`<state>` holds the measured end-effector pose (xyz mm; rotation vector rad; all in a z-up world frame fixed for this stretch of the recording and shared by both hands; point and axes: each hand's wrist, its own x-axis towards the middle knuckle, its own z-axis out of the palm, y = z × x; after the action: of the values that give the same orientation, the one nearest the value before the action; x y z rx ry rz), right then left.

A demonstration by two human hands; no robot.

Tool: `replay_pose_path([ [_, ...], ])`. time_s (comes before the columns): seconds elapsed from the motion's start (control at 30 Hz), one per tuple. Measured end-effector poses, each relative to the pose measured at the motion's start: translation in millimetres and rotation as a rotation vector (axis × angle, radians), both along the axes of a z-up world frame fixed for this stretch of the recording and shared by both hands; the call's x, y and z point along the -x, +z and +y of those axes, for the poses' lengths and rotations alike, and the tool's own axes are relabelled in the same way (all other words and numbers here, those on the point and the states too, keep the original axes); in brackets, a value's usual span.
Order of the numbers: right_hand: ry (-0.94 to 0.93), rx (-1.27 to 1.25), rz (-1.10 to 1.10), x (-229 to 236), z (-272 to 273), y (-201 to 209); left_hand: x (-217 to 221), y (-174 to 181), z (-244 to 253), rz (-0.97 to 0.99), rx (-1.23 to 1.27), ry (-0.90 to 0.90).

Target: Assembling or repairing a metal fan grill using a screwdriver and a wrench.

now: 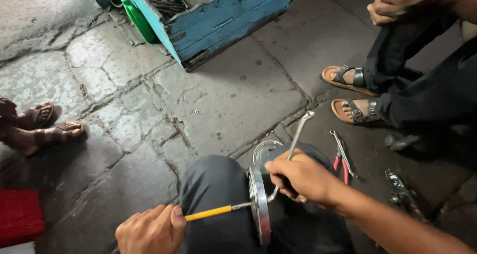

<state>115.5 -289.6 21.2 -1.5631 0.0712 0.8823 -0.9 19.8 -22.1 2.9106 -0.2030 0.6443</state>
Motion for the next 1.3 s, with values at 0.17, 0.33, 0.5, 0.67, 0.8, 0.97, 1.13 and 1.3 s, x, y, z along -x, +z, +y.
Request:
replay_pose_path([
  [0.17,0.102,0.106,0.122,-19,9,5,-7,14,3,-0.012,-0.025,-0.032],
  [0.33,0.190,0.152,0.198,-26,9,15,-13,10,-7,0.122,0.005,0.009],
  [0.5,0.294,0.234,-0.718,14,-1,-3,-12,2,-5,0.273,0.057,0.024],
  [0.67,0.180,0.447,-1.157,86,-20,-53,-13,0,-4,0.386,0.068,0.026],
  [0.8,0.074,0.753,-1.901,116,-19,-115,-12,-6,-8,0.314,0.068,-0.002],
  [0.97,-0.076,0.864,-1.965,119,-23,-113,-11,2,-7,0.301,0.072,-0.005],
  [1.13,-0.091,0.878,-1.697,113,-68,-116,-8,3,-5,0.207,0.089,-0.006],
  [1.3,0.013,0.084,-0.214,31,-43,-11,-4,-1,-10,0.134,0.088,-0.003],
])
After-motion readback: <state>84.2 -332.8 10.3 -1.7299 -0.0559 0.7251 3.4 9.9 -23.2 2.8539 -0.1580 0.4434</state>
